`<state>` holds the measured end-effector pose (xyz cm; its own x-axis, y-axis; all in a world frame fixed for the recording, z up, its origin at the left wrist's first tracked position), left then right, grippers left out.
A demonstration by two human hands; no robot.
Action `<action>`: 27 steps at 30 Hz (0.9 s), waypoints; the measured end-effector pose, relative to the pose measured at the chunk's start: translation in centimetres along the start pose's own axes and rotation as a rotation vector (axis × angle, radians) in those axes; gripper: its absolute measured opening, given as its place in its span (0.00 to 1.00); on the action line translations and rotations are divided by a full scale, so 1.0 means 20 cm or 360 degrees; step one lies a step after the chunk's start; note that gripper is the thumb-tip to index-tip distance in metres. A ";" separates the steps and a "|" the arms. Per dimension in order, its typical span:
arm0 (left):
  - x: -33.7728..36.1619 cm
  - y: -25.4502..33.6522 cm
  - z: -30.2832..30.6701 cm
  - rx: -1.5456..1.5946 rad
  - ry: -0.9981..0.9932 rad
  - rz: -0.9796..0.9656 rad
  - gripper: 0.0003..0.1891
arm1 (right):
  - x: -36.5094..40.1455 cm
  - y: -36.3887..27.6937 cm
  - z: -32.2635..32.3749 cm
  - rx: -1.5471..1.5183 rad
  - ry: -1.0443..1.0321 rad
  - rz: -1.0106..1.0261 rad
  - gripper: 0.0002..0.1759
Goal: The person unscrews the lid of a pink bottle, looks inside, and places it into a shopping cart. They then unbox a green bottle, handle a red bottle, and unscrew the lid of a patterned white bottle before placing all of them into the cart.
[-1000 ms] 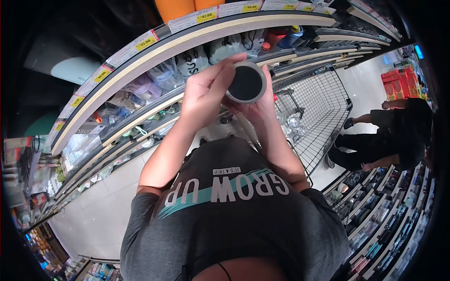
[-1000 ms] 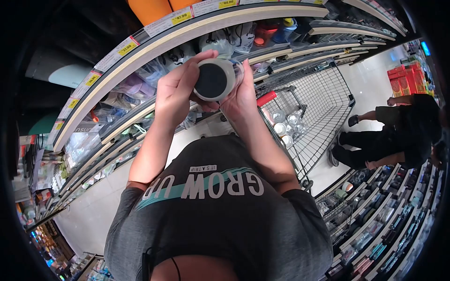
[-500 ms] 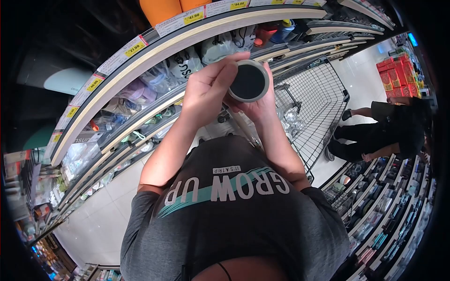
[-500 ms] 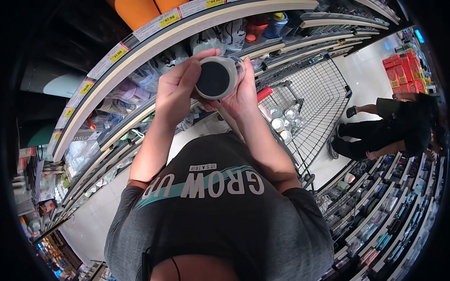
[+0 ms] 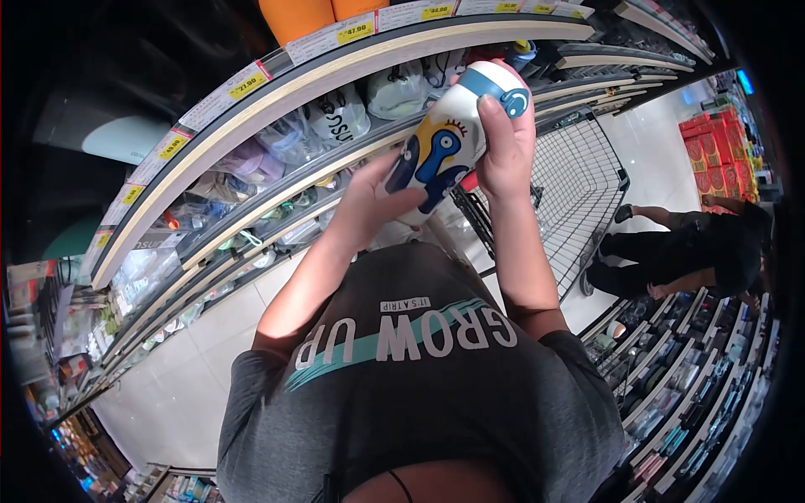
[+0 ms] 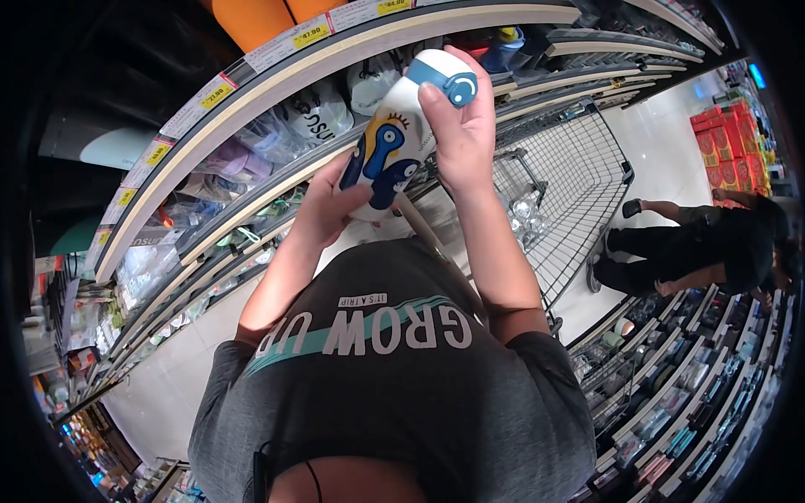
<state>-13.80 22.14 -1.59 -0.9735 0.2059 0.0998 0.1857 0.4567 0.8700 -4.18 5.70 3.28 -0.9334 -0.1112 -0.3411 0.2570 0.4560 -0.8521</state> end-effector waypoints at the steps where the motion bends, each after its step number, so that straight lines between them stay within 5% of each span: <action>1: -0.01 0.00 -0.01 -0.0216 -0.0030 -0.0054 0.36 | 0.00 -0.01 -0.01 -0.0002 -0.0006 0.0001 0.29; 6: 0.03 0.13 -0.09 -0.0590 0.0111 -0.0434 0.39 | 0.01 0.00 -0.05 -0.0082 -0.0004 -0.0129 0.41; 12: 0.08 0.19 -0.11 -0.1715 0.0516 -0.0894 0.45 | 0.04 -0.04 -0.11 0.0159 0.0108 0.0051 0.49; 15: 0.08 0.18 -0.06 -0.1231 0.0233 -0.0859 0.46 | 0.03 -0.02 -0.08 0.0025 0.0062 -0.0070 0.48; 17: 0.07 0.10 -0.03 -0.0119 -0.0019 0.0070 0.49 | 0.03 0.02 -0.05 -0.0045 0.0033 -0.0065 0.45; 19: 0.07 0.08 -0.04 0.0075 -0.0119 0.0070 0.49 | 0.02 0.06 -0.05 -0.0261 -0.0069 -0.0132 0.44; 21: 0.07 0.13 -0.08 -0.0810 -0.0064 -0.0560 0.48 | 0.04 0.03 -0.08 -0.0332 -0.0069 -0.0189 0.39; 22: 0.08 0.14 -0.10 -0.0811 -0.0064 -0.0558 0.48 | 0.04 0.02 -0.10 -0.0403 -0.0072 -0.0248 0.35; 24: 0.11 0.19 -0.14 -0.1642 0.0311 -0.0804 0.49 | 0.06 0.00 -0.13 -0.0260 -0.0065 -0.0208 0.33; 27: 0.10 0.21 -0.13 -0.1704 0.0271 -0.0895 0.51 | 0.07 -0.01 -0.14 -0.0122 -0.0042 -0.0186 0.30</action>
<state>-15.38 22.18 3.48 -0.9026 0.0563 -0.4267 -0.3925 -0.5146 0.7623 -6.20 7.87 4.15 -0.9487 -0.1901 -0.2525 0.1262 0.5046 -0.8541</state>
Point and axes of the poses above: each hand's wrist, its own x-axis away from the middle knuckle, its own z-axis out of the back of the hand, y = z × x, the point moved 3 cm from there along -x, towards the middle knuckle, and after that the axes turned 2 degrees about -z, right-handed, at the moved point
